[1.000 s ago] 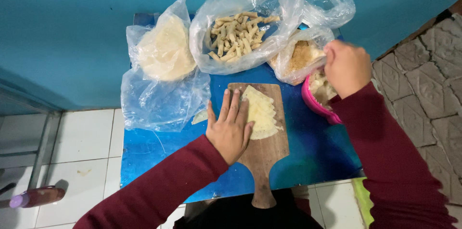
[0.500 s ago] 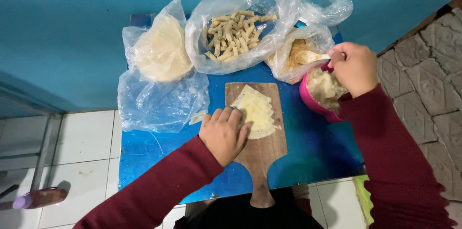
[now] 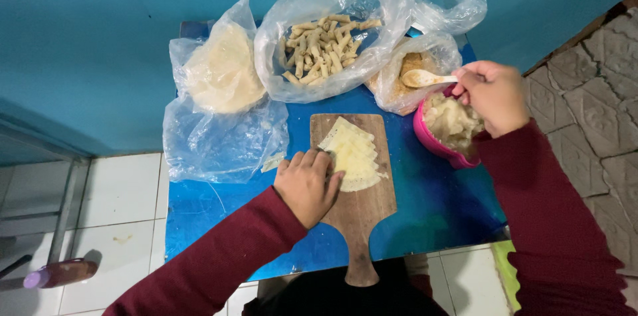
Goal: The person places filling from a pink bowl onto a square pastry wrapper on a cutting board, using a spoon to scoop the filling, then folds the wrapper over the filling and presses the edges to seal it. The finished roll is placed into a plastic bag with other completed rolls, and the person repeats the process with new wrappers.
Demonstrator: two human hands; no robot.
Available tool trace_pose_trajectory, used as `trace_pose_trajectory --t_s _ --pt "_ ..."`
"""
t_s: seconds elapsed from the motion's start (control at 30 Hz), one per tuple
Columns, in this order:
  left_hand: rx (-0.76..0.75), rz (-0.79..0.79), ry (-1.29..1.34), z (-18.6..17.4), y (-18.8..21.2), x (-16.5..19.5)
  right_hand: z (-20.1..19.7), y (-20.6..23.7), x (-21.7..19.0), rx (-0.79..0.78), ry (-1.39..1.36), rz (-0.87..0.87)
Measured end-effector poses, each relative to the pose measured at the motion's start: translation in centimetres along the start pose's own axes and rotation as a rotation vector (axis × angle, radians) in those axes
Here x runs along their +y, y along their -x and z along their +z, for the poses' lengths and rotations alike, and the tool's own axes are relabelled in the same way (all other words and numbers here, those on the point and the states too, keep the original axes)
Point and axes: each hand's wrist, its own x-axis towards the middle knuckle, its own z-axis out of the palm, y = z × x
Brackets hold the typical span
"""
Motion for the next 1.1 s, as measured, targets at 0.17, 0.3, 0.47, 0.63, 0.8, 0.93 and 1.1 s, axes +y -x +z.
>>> trace_pose_trajectory --t_s 0.17,0.3,0.47,0.63,0.8,0.93,1.1 --pt "0.007 -0.02 0.027 0.0 0.2 0.0 -0.6 3.4 -1.9 -0.068 -0.086 -0.056" --pt "0.012 -0.027 0.022 0.0 0.3 -0.3 0.0 8.7 -2.8 -0.141 0.009 -0.043" --pt "0.013 -0.042 0.038 0.1 0.4 -0.3 3.3 12.4 -2.0 -0.241 0.087 -0.012" --pt "-0.036 -0.092 0.031 -0.1 0.4 -0.3 5.4 15.2 -1.6 -0.246 0.192 -0.222" --pt "-0.074 -0.08 0.019 -0.2 0.3 -0.5 5.9 17.0 -1.8 -0.151 0.448 -0.785" --pt "-0.102 -0.089 0.017 -0.4 0.3 -0.5 5.7 17.5 -1.7 -0.182 0.609 -1.024" --pt "-0.132 -0.102 -0.004 -0.9 0.4 -0.3 5.4 17.9 -1.8 -0.218 0.726 -1.172"
